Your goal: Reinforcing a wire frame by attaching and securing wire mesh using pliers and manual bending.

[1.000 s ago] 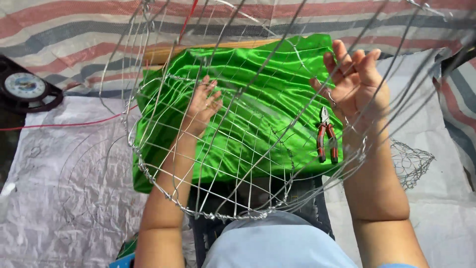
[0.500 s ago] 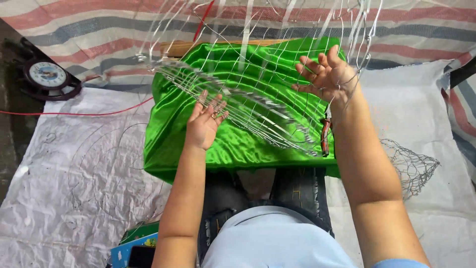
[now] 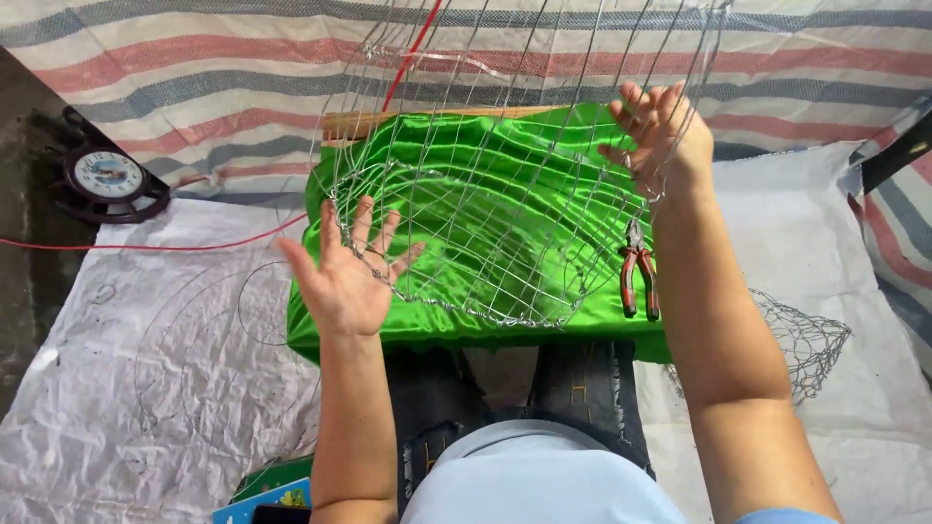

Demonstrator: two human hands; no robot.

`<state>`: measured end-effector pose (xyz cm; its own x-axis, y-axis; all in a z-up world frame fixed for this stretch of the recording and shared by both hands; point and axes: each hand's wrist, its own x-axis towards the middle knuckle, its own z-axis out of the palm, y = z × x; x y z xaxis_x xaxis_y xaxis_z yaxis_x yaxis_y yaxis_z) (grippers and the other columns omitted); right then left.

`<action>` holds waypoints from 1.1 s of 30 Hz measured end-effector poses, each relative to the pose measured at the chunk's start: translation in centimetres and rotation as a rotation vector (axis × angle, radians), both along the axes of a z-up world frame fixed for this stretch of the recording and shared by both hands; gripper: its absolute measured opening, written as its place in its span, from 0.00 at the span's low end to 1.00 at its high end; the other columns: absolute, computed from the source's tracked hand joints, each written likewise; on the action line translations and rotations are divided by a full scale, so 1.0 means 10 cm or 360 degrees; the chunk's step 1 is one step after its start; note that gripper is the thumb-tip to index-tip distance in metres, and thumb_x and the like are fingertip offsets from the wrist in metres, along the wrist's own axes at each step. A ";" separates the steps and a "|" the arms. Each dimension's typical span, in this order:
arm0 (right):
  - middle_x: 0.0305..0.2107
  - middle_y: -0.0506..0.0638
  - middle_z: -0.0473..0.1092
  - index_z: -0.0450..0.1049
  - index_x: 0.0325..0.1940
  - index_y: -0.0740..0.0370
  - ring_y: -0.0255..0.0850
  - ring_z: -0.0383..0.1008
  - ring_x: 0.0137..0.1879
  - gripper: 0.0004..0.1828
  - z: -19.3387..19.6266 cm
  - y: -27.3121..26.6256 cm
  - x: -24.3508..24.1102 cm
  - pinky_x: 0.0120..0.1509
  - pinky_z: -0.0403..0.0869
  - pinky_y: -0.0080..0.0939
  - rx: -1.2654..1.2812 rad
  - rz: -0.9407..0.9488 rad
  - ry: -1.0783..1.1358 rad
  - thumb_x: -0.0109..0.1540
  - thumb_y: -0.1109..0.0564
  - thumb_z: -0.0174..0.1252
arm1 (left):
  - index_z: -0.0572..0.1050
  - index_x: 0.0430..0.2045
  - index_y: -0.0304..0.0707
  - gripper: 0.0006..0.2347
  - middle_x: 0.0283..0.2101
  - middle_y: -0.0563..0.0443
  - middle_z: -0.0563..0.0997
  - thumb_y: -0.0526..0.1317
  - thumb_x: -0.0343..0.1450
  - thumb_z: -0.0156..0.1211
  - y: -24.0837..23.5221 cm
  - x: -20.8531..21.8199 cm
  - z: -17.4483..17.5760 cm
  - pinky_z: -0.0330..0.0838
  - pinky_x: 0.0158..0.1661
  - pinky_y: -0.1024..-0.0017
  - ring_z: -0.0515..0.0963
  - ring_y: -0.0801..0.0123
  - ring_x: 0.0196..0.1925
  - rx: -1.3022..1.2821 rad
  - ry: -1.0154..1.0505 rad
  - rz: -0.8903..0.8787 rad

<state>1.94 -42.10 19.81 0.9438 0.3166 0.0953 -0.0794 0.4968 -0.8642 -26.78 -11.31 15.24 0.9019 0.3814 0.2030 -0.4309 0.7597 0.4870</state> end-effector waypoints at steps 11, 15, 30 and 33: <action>0.61 0.50 0.73 0.68 0.47 0.48 0.49 0.73 0.70 0.11 0.31 -0.01 -0.24 0.58 0.79 0.45 0.0193 0.0033 -0.0699 0.69 0.44 0.61 | 0.55 0.68 0.67 0.30 0.69 0.39 0.63 0.53 0.70 0.60 -0.03 0.30 -0.67 0.76 0.52 0.40 0.62 0.39 0.72 -0.0226 0.0343 -0.0046; 0.60 0.52 0.74 0.65 0.48 0.49 0.48 0.75 0.67 0.24 0.25 -0.04 -0.25 0.56 0.80 0.43 0.0041 -0.0123 -0.0906 0.64 0.34 0.65 | 0.54 0.71 0.61 0.27 0.57 0.43 0.76 0.46 0.75 0.54 -0.12 0.46 -0.87 0.81 0.41 0.55 0.78 0.51 0.56 -0.0229 0.0513 0.0016; 0.61 0.49 0.73 0.65 0.45 0.47 0.45 0.76 0.67 0.08 -0.27 -0.14 -0.04 0.57 0.79 0.42 0.0204 -0.0078 -0.0619 0.70 0.51 0.60 | 0.51 0.73 0.38 0.25 0.75 0.36 0.60 0.52 0.82 0.33 0.15 0.80 -0.59 0.46 0.75 0.57 0.59 0.53 0.78 0.1358 0.0151 0.0777; 0.62 0.52 0.71 0.65 0.44 0.50 0.45 0.74 0.67 0.05 -0.34 -0.10 -0.04 0.56 0.77 0.38 0.0163 -0.0108 -0.0619 0.71 0.56 0.55 | 0.56 0.70 0.31 0.25 0.72 0.31 0.62 0.51 0.82 0.35 0.38 0.98 -0.83 0.56 0.73 0.55 0.64 0.44 0.74 0.1250 0.0178 0.0684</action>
<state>1.56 -43.06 16.42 0.8494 0.2250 0.4773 0.2800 0.5746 -0.7691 -16.95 -7.54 6.90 0.7437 0.4784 0.4669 -0.5199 -0.0253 0.8539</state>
